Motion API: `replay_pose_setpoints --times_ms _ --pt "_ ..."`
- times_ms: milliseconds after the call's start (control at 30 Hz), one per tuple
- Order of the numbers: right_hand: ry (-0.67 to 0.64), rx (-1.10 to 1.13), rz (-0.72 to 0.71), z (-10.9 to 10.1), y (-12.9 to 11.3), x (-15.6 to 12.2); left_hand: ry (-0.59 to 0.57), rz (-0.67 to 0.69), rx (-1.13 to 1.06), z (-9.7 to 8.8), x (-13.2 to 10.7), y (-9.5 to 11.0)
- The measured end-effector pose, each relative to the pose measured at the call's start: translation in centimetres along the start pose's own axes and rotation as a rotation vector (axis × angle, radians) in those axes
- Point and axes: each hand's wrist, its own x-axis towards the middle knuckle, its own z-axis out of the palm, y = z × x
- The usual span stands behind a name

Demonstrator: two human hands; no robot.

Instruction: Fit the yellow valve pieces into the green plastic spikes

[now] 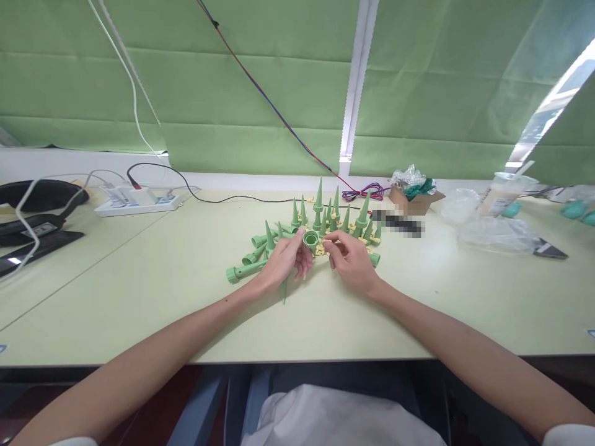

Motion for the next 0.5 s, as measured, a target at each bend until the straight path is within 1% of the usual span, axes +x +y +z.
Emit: replay_pose_setpoints --times_ms 133,233,500 --pt "-0.028 -0.003 0.023 -0.23 -0.15 0.07 -0.061 0.011 -0.036 -0.03 0.02 -0.29" --pt "-0.040 -0.033 0.031 -0.34 -0.14 0.09 -0.068 0.034 -0.018 0.07 -0.12 -0.27" --pt "-0.050 -0.069 0.044 -0.32 0.02 0.10 -0.085 0.136 0.176 0.03 -0.40 0.05"
